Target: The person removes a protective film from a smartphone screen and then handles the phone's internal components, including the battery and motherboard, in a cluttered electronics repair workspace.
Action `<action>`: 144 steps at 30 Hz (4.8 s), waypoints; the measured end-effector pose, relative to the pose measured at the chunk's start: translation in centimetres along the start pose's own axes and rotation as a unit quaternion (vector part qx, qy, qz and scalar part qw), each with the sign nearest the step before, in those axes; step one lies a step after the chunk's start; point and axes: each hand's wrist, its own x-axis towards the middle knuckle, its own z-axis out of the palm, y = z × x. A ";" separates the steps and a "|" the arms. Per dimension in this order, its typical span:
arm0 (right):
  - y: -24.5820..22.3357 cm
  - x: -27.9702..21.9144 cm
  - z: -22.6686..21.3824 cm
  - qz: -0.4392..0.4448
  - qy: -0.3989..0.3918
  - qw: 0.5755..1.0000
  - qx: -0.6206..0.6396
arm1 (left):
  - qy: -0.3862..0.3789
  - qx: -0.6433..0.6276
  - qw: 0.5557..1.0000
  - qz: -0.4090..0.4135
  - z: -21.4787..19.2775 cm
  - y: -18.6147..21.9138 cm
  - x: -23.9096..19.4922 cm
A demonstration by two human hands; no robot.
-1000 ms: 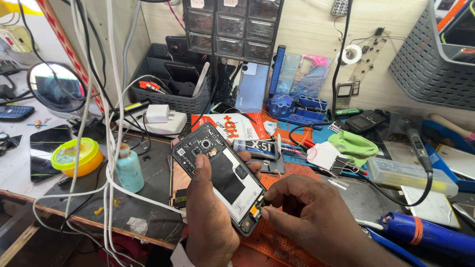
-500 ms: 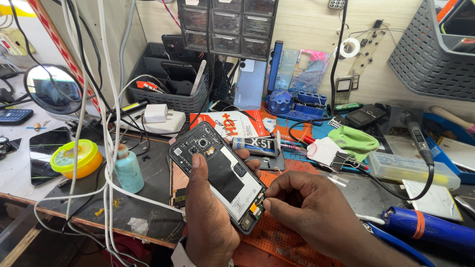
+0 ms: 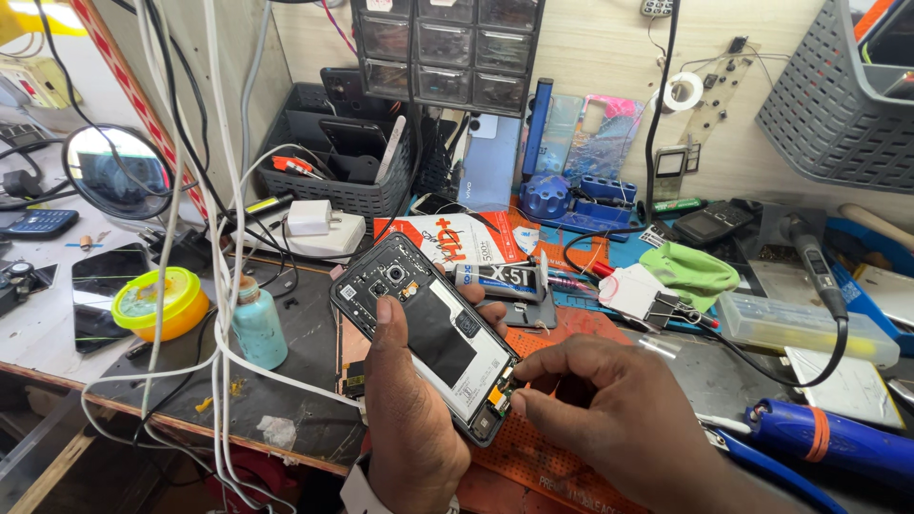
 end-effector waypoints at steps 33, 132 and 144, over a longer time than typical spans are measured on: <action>-1.2 1.0 -2.1 -0.204 -0.070 0.967 -0.137 | -0.017 -0.027 0.998 -0.060 -0.6 0.4 0.6; -3.1 1.2 -1.7 -0.244 -0.216 0.922 -0.210 | -0.079 0.005 0.984 -0.162 -2.1 -1.1 0.9; -2.9 1.3 -1.4 -0.244 -0.202 0.921 -0.228 | -0.062 0.035 0.988 -0.139 -1.8 -0.5 0.6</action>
